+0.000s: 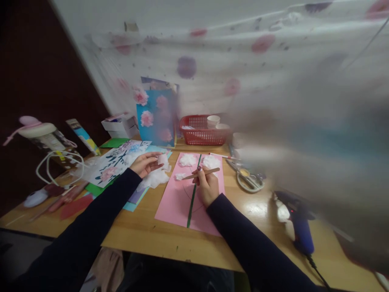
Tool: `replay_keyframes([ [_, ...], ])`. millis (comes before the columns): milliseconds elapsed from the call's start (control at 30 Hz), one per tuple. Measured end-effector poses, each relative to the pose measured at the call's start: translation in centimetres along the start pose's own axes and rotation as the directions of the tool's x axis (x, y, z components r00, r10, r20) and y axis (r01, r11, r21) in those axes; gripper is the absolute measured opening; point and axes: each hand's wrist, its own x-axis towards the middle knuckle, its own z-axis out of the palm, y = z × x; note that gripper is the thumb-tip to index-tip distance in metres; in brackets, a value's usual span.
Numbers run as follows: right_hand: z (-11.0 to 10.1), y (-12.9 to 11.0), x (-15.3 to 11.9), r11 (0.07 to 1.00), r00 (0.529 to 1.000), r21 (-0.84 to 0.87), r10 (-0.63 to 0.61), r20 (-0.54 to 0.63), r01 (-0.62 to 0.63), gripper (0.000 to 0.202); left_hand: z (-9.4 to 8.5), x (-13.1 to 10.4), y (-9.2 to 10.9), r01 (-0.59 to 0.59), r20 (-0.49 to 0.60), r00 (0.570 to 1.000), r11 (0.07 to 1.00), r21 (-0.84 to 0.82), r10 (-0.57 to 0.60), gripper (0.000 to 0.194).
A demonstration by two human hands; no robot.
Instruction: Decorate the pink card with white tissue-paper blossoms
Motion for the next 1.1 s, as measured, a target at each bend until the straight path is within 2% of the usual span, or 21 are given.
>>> replay_keyframes([
  [133,0.2,-0.5,-0.1,0.992,0.998,0.112,0.055,-0.023,-0.052,0.038,1.6,-1.3,-0.7,0.016,0.163,0.986,1.000,-0.023,-0.012,0.027],
  [333,0.3,-0.6,-0.1,0.961,0.992,0.247,0.129,-0.002,-0.125,0.035,3.6,-2.4,-2.3,-0.004,0.262,0.965,0.998,0.056,-0.011,0.017],
  [533,0.3,-0.4,-0.1,0.937,0.993,0.327,0.119,0.027,-0.121,0.033,3.7,-2.5,-2.7,-0.117,0.395,0.918,0.971,0.208,0.026,0.038],
  [700,0.1,-0.3,0.2,0.913,0.991,0.387,0.134,0.020,-0.132,0.031,3.6,-2.5,-2.8,-0.092,0.478,0.878,0.973,0.209,-0.020,0.038],
  [833,0.1,-0.2,0.4,0.894,0.985,0.418,0.174,0.013,-0.163,0.029,3.8,-2.7,-3.1,-0.061,0.470,0.882,0.975,0.216,-0.049,0.028],
  [933,0.1,-0.2,0.4,0.882,0.979,0.435,0.202,0.000,-0.182,0.028,4.0,-2.9,-3.3,0.004,0.438,0.894,0.977,0.213,-0.099,0.032],
  [1033,0.1,-0.2,0.5,0.865,0.975,0.461,0.222,0.000,-0.196,0.026,4.2,-2.9,-3.5,0.121,0.362,0.919,0.986,0.115,-0.155,0.038],
  [1100,0.1,-0.1,0.5,0.850,0.971,0.484,0.239,-0.001,-0.209,0.025,4.2,-2.8,-3.6,0.153,0.308,0.937,0.986,0.066,-0.166,0.041],
])
